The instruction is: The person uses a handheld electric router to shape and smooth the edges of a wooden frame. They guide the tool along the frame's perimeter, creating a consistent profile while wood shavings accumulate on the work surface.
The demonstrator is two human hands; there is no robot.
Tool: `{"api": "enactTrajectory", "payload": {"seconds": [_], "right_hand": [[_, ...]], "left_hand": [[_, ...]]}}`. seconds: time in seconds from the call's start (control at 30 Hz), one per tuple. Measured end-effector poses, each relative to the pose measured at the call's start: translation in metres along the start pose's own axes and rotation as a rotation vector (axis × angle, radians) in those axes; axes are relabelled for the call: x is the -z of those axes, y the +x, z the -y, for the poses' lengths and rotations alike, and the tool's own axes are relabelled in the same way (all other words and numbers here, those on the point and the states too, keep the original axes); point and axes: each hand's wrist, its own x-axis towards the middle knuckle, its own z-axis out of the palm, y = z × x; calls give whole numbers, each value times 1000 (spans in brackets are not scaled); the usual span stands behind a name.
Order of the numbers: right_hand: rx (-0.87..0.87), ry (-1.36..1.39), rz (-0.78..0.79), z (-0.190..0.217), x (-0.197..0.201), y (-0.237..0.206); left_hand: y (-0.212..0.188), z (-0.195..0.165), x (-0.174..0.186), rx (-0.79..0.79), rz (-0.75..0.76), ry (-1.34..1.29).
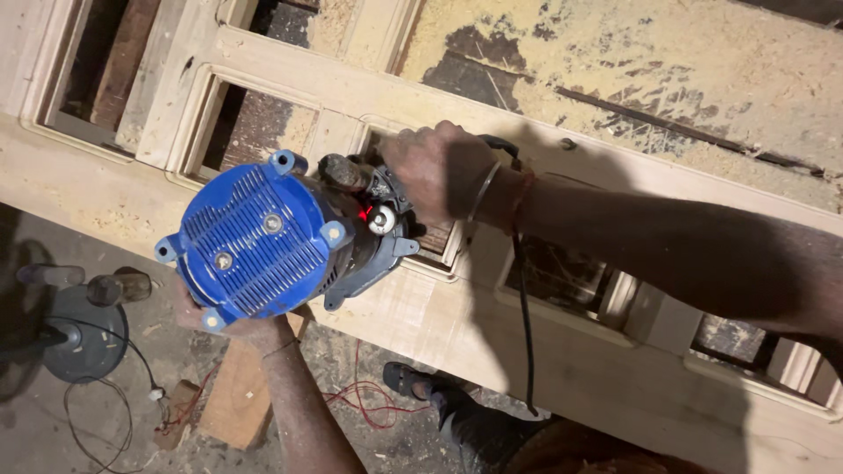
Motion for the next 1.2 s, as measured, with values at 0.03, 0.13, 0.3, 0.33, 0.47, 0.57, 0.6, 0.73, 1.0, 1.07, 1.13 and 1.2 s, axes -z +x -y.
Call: {"api": "enactTrajectory", "payload": {"seconds": [0.03, 0.13, 0.3, 0.33, 0.47, 0.57, 0.6, 0.73, 1.0, 1.07, 1.13, 1.2], "right_hand": [[9, -30, -73, 1, 2, 0], [60, -102, -339, 6, 12, -12], [21, -231, -271, 12, 27, -15], [19, -214, -204, 12, 29, -11], [68, -239, -184, 10, 25, -2], [92, -267, -254, 9, 17, -1], [89, -270, -261, 8, 14, 0], [75, -188, -218, 8, 11, 6], [135, -186, -611, 11, 9, -9], [78, -164, -483, 14, 14, -7], [60, -138, -416, 13, 15, -6], [75, -104, -405, 10, 10, -14]], "left_hand": [[1, 1, 0, -7, -2, 22], [5, 1, -2, 4, -15, 51], [9, -1, -7, 164, -17, -261], [11, -1, -7, 130, -18, -218], [17, -3, -5, 73, 3, -145], [18, -3, -5, 77, 2, -85], [18, -2, -6, 77, -5, -55], [20, 2, -8, 208, 9, -262], [22, -6, -4, -32, 33, 73], [20, -13, -1, 132, 64, -51], [17, -16, 1, 148, 73, -9], [11, -25, 2, 18, 69, 201]]}}
